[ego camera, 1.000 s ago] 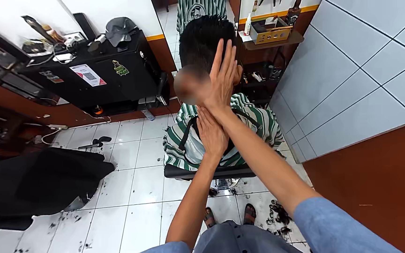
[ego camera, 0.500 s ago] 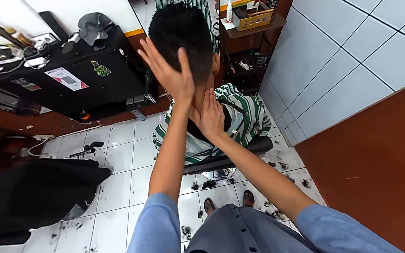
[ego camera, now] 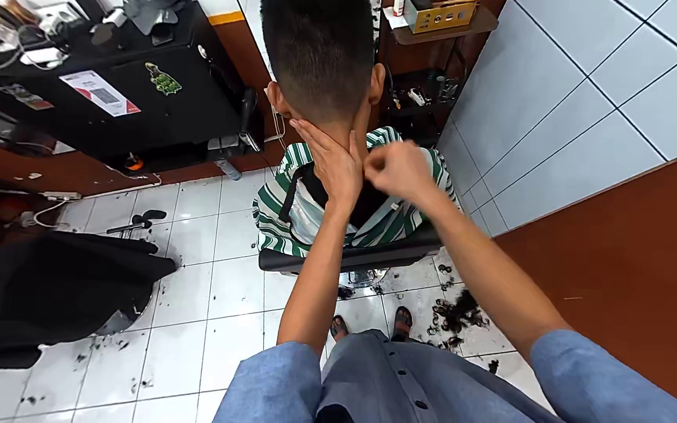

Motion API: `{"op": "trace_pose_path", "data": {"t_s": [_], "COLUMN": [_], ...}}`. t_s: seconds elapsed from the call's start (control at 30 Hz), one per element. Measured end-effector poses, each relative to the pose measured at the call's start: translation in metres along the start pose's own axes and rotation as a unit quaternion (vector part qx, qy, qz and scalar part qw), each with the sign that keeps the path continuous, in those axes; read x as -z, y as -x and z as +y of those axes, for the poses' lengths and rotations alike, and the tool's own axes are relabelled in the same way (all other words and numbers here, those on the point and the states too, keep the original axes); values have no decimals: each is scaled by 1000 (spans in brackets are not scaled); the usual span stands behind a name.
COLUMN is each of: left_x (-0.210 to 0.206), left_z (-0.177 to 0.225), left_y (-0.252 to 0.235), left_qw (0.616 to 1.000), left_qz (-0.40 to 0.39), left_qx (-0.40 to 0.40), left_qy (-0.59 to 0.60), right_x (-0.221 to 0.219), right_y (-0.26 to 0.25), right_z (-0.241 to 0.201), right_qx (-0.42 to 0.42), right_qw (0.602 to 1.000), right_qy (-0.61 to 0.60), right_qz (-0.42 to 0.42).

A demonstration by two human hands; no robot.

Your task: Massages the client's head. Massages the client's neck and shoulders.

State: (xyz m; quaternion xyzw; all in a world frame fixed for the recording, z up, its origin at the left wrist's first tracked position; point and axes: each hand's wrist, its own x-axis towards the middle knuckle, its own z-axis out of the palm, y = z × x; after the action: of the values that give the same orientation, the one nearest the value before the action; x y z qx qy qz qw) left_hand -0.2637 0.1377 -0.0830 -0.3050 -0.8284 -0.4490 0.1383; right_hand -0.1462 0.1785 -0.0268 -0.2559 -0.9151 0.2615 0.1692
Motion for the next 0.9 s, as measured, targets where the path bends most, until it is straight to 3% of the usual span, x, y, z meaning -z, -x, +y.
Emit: {"op": "trace_pose_path", "data": {"t_s": [0.07, 0.1, 0.17, 0.27, 0.33, 0.4, 0.5, 0.63, 0.73, 0.8, 0.9], "left_x": [3, 3, 9, 26, 33, 55, 94, 81, 58, 48, 50], "left_z": [-5, -9, -16, -31, -40, -39, -34, -33, -49, -58, -63], "left_y": [14, 21, 35, 54, 63, 64, 22, -73, -92, -86, -81], "left_qw": [998, 997, 990, 977, 968, 948, 945, 975, 931, 905, 882], "left_qz": [-42, -50, -62, -89, -96, -155, -191, -220, -309, -370, -445], "left_qx": [-7, -26, -66, -123, -154, -178, -183, -22, 56, 90, 63], "left_qy": [-42, -60, -109, -151, -173, -211, -193, 11, 184, 188, 139], "right_x": [18, 17, 7, -7, -11, -15, -17, -17, -9, -6, -1], "right_y": [-33, -49, -74, -85, -83, -79, -79, -82, -87, -93, -99], "right_z": [2, 1, -3, -6, 0, 6, 12, 22, 20, 22, 26], "right_qx": [23, 31, 18, -13, -31, -63, -120, -164, -178, -161, -149], "right_qw": [978, 947, 905, 907, 918, 928, 927, 924, 924, 930, 933], "right_qy": [-207, -319, -425, -421, -395, -363, -333, -258, -202, -184, -206], "right_qz": [-8, -14, -23, -1, -25, -58, -122, -228, -271, -275, -254]}}
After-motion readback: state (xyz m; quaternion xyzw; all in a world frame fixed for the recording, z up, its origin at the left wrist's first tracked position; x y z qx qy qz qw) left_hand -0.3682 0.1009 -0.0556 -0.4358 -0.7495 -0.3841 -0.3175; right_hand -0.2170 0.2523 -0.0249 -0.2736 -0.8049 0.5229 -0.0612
